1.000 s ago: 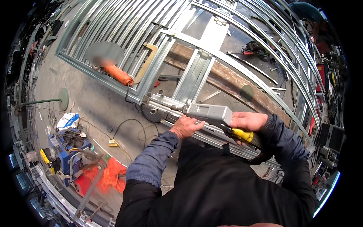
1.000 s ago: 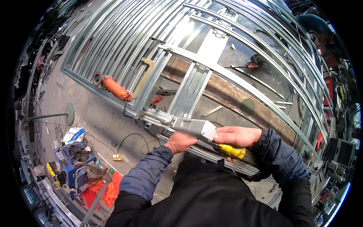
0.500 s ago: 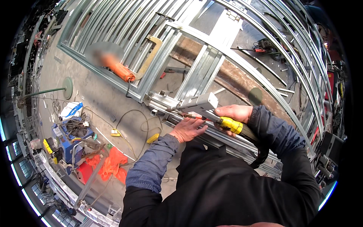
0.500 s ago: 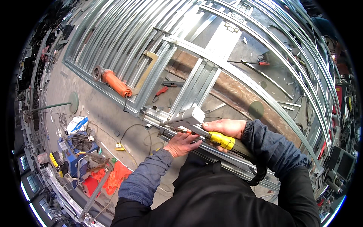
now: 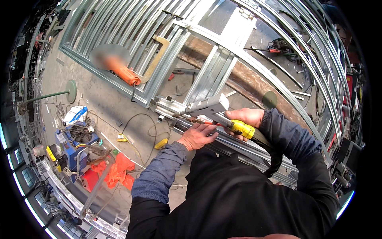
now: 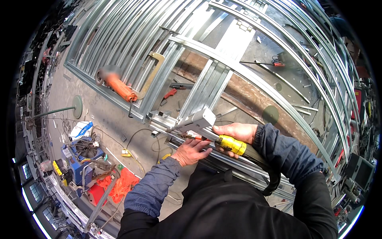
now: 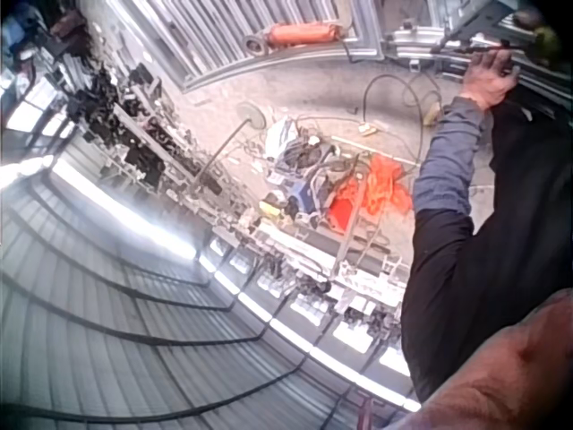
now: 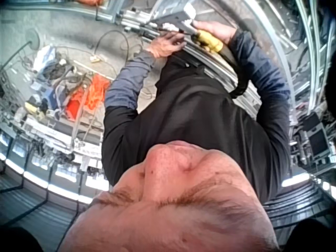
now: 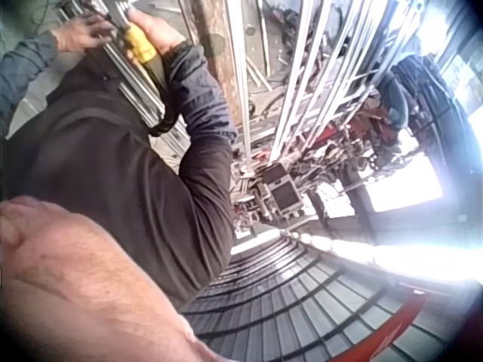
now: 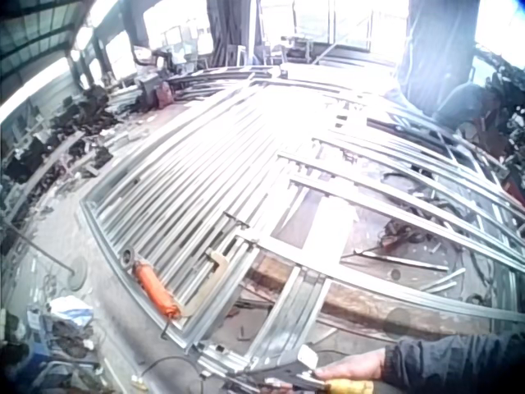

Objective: The person assembles a metal frame by placing long metal bars into a jig and securing them with a pneumatic rivet gun. They repeatedly position bars, align them, and fasten them to the structure.

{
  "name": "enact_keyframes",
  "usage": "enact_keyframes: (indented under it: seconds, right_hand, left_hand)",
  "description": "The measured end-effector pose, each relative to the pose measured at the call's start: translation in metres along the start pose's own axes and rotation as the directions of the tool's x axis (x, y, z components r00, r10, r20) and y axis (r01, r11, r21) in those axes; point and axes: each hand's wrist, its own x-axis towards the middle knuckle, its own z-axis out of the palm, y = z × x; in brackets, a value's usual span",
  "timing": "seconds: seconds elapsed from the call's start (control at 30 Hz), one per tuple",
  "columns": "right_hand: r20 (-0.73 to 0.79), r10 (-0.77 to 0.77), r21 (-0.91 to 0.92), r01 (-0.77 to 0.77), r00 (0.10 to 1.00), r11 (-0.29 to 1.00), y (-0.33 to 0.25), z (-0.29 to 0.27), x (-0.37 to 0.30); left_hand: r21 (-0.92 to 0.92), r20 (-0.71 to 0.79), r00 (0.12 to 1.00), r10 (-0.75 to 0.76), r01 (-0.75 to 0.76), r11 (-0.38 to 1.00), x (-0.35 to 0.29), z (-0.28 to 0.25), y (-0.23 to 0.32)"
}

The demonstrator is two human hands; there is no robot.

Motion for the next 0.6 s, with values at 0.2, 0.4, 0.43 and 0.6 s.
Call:
enact_keyframes:
  seconds: [0.2, 0.4, 0.43, 0.6]
  right_hand:
    - [0.019, 0.007, -0.037, -0.006, 1.000, 0.999, 0.0031, -0.0078, 0.0027]
    - [-0.017, 0.031, -0.047, -0.032, 0.999, 0.998, -0.0030, 0.0003, -0.0021]
    - [-0.013, 0.035, -0.044, -0.035, 0.999, 0.998, -0.0027, -0.0003, -0.0023]
    - [-0.003, 0.009, -0.049, -0.009, 1.000, 0.999, 0.0030, -0.0051, -0.0015]
  left_hand:
    - [0.011, -0.029, 0.999, 0.027, -0.026, 1.000, 0.0059, -0.0067, 0.0000]
    - [0.016, 0.014, 1.000, -0.007, 0.006, 1.000, 0.0012, -0.0017, 0.0016]
    - [0.018, 0.010, 1.000, -0.006, 0.006, 1.000, 0.0011, -0.0015, 0.0016]
    - [0.026, 0.029, 0.999, -0.017, 0.016, 1.000, -0.0014, 0.0014, 0.0013]
